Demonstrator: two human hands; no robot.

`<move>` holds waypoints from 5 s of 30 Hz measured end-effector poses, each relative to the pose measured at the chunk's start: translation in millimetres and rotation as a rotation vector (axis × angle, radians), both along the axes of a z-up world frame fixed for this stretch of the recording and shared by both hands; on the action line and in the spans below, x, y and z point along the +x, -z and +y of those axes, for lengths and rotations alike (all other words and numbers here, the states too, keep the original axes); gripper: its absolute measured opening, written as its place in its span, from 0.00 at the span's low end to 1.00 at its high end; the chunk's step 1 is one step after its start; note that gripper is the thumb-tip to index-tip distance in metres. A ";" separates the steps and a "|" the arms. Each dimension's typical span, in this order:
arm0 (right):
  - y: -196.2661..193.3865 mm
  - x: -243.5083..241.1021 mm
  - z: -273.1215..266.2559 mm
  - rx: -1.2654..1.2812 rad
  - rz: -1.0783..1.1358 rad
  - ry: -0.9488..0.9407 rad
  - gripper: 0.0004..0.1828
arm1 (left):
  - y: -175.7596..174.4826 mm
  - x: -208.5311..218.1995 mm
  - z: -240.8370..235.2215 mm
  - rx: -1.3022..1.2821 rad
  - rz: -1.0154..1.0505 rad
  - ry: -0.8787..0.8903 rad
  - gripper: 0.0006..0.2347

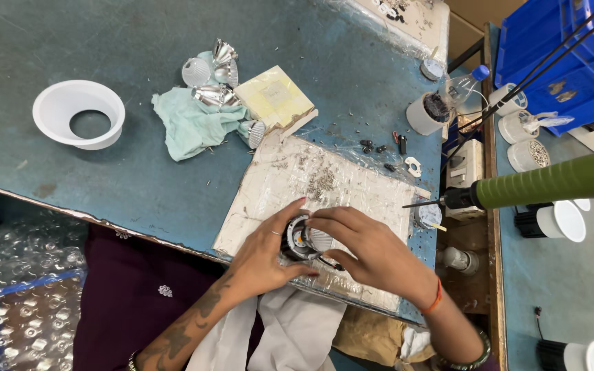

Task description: The person assembles LED light fixtures by inserting LED modules into black heat sinks, placing them into white plastic housings, and using a green electric screwdriver to secure components. The person repeats this sequence for multiple units on a cluttered workbench.

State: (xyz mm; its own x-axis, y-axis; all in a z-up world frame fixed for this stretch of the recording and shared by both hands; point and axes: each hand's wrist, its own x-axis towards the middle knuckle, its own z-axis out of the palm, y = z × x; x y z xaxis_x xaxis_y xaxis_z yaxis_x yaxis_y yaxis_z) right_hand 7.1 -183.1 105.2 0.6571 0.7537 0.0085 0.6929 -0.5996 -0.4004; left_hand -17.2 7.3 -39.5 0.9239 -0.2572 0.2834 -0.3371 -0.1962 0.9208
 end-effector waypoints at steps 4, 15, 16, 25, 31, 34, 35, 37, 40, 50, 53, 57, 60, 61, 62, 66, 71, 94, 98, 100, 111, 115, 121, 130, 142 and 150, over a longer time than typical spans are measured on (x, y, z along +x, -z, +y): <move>-2.9 13.2 9.8 -0.103 0.059 -0.121 0.30 | 2.6 1.1 -1.6 0.031 0.087 0.009 0.47; -2.8 15.1 21.6 -0.112 0.154 -0.123 0.28 | 1.8 7.9 10.0 -0.094 0.129 0.130 0.49; -2.8 14.9 22.0 -0.118 0.143 -0.123 0.28 | 1.5 8.0 10.5 -0.097 0.131 0.133 0.49; -0.1 13.2 24.3 -0.160 0.140 -0.085 0.27 | -1.2 8.9 13.5 -0.072 0.129 0.154 0.51; 4.5 9.5 22.7 -0.135 0.130 -0.038 0.26 | -4.1 8.7 13.7 -0.048 0.129 0.149 0.50; 6.3 6.4 21.8 -0.133 0.125 -0.004 0.26 | -4.9 8.5 13.9 -0.039 0.179 0.158 0.49; 6.6 5.9 21.8 -0.130 0.111 -0.011 0.26 | -5.1 8.7 14.2 -0.040 0.170 0.153 0.50; 6.9 5.3 21.4 -0.124 0.083 -0.020 0.26 | -5.2 8.2 13.9 -0.044 0.151 0.148 0.50; 7.3 5.2 21.4 -0.158 0.076 -0.015 0.26 | -4.6 7.7 13.4 -0.043 0.148 0.140 0.49; 4.7 8.3 22.4 -0.129 0.032 -0.092 0.27 | -6.7 10.6 14.4 -0.082 0.165 0.176 0.50; 4.3 9.6 21.7 -0.120 0.032 -0.105 0.27 | -8.2 10.7 14.9 -0.089 0.166 0.178 0.50; 4.3 10.6 20.5 -0.120 0.045 -0.093 0.26 | -10.2 10.4 14.6 -0.090 0.184 0.178 0.49; 5.6 11.4 19.4 -0.119 0.058 -0.088 0.27 | -11.0 10.5 14.3 -0.064 0.209 0.180 0.49; 5.7 12.2 18.8 -0.120 0.062 -0.089 0.27 | -11.1 10.8 14.1 -0.049 0.216 0.178 0.49; 6.1 12.3 18.4 -0.122 0.061 -0.084 0.27 | -11.1 11.0 14.1 -0.055 0.209 0.180 0.50; 8.7 10.2 16.0 -0.106 0.061 -0.066 0.27 | -9.0 10.7 13.4 -0.050 0.190 0.178 0.49; 10.9 6.1 13.3 -0.067 0.045 -0.047 0.28 | -4.4 8.9 12.6 -0.047 0.155 0.160 0.49; 14.0 15.3 12.3 -0.076 0.114 -0.013 0.29 | 7.4 8.6 8.5 -0.078 0.100 0.141 0.46; 13.7 15.4 16.5 -0.127 0.056 -0.049 0.29 | 8.7 6.9 8.3 -0.084 0.086 0.132 0.46; 13.4 17.2 18.9 -0.172 0.041 -0.037 0.27 | 9.2 7.3 8.5 -0.071 0.083 0.134 0.46; 23.7 14.7 11.1 -0.122 0.028 0.068 0.28 | 12.0 -0.1 8.6 -0.073 0.021 0.087 0.42; 31.7 9.7 -0.4 0.070 0.000 0.075 0.30 | 14.3 -5.2 9.5 -0.127 -0.153 0.063 0.36; 44.0 -6.6 -16.0 0.186 -0.073 0.038 0.21 | 16.2 -3.3 11.9 0.056 -0.167 0.065 0.25; 71.5 -13.9 -22.6 0.218 -0.349 -0.020 0.22 | 11.3 -1.2 23.9 0.114 -0.361 0.005 0.22; 94.8 -20.4 -30.3 0.214 -0.419 0.042 0.27 | 3.7 9.2 21.3 0.050 -0.323 0.027 0.19; 108.8 -27.8 -27.1 0.322 -0.434 0.118 0.26 | 8.5 7.9 19.6 0.067 -0.264 0.070 0.21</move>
State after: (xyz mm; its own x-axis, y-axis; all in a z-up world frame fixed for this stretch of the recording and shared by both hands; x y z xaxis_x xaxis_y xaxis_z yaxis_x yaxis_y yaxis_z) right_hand -20.7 -210.2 -3.6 0.6218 0.5899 0.5151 0.7707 -0.5776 -0.2689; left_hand -9.3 26.9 -48.0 0.7997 -0.3443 0.4918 -0.5781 -0.2210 0.7854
